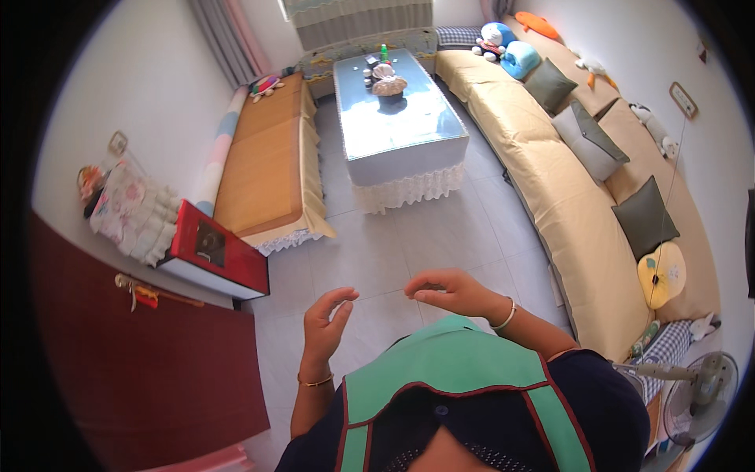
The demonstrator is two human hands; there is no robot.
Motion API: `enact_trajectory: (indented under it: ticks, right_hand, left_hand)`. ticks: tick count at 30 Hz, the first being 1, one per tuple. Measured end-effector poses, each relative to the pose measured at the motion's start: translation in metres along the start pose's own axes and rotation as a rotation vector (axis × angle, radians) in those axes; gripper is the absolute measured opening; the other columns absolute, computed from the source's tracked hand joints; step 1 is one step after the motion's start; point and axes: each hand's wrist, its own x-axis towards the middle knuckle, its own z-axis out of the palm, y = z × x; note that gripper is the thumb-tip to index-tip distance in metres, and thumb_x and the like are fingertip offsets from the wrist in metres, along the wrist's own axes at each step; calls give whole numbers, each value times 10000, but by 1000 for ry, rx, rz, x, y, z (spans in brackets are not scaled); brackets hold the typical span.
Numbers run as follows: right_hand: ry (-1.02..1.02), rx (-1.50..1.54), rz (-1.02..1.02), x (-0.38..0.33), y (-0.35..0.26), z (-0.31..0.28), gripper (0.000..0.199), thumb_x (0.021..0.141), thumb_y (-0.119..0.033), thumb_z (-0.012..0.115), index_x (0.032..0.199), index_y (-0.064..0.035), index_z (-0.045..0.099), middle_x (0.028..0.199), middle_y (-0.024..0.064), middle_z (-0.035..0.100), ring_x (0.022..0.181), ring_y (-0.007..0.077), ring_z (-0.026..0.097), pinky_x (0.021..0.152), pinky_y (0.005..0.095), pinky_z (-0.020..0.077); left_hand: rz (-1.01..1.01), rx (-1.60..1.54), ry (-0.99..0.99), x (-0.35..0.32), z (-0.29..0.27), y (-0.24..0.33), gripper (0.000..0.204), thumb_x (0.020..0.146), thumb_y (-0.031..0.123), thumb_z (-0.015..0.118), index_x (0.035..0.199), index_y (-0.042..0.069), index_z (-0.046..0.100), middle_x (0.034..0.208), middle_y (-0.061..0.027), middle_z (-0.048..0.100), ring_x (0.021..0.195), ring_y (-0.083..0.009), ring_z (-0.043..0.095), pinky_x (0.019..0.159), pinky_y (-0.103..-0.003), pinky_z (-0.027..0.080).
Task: The person picks up glasses from a bed, places them on a table, retrieves shears from a drawer, uses the shears to trim threads from clothing hanging on a line outdoors, and затем wedges a block of wood into a gap between a door frame and a brick wall.
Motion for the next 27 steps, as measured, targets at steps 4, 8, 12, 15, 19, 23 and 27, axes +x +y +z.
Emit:
enact_trajectory:
  ticks: [4, 8, 12, 15, 19, 23, 27]
  right_hand:
    - [127, 11, 54, 32, 28, -41, 215, 897, -140, 594, 1079, -29, 621, 973, 59, 658, 945, 123, 597, 835, 269, 471]
    - [305, 168, 38, 87, 44, -99, 273, 898, -119, 603, 1155, -27, 588, 977, 41, 653, 936, 84, 587, 825, 227, 464]
    - [416, 153, -54, 163, 50, -177, 349, 897, -123, 606, 1228, -30, 545, 1064, 59, 636, 993, 118, 594, 852, 254, 471]
    - [425, 161, -87, 222, 46, -225, 388, 898, -64, 572, 1278, -19, 502, 1191, 66, 581, 1061, 150, 583, 870, 267, 460]
    - [306, 145, -134, 284, 45, -288, 413, 903, -65, 569, 1304, -24, 480, 1202, 73, 574, 1081, 159, 571, 917, 291, 452]
    - [317, 170, -133, 313, 43, -324, 411, 899, -59, 570, 1298, -21, 485, 1183, 85, 585, 1089, 172, 567, 938, 301, 446]
    - [428, 159, -70, 317, 63, -349, 408, 891, -48, 568, 1290, -10, 489, 1166, 101, 596, 1087, 177, 573, 948, 308, 442]
  left_hand:
    - [-30, -45, -82, 61, 7, -27, 197, 850, 5, 592, 1042, -4, 638, 997, -85, 674, 961, -154, 626, 864, -272, 474]
    - [-102, -22, -181, 132, 3, -53, 201, 849, 12, 598, 1046, -3, 637, 990, -85, 676, 957, -166, 632, 860, -268, 472]
    - [-69, 81, -120, 227, -9, -60, 201, 851, 10, 598, 1047, -2, 637, 983, -82, 677, 964, -153, 627, 850, -265, 476]
    - [-80, 67, -21, 287, -13, -58, 200, 855, 2, 590, 1051, -5, 632, 977, -80, 676, 972, -150, 623, 849, -263, 474]
    - [-38, 97, 3, 370, 11, -71, 215, 858, -4, 583, 1068, -5, 625, 983, -82, 674, 976, -152, 621, 856, -265, 471]
    - [-62, 78, -106, 427, 32, -87, 222, 862, 8, 582, 1080, -4, 623, 995, -84, 675, 968, -149, 623, 861, -268, 469]
    - [-49, 73, -263, 494, 45, -106, 236, 857, 8, 588, 1090, -7, 619, 998, -86, 675, 961, -151, 623, 851, -270, 472]
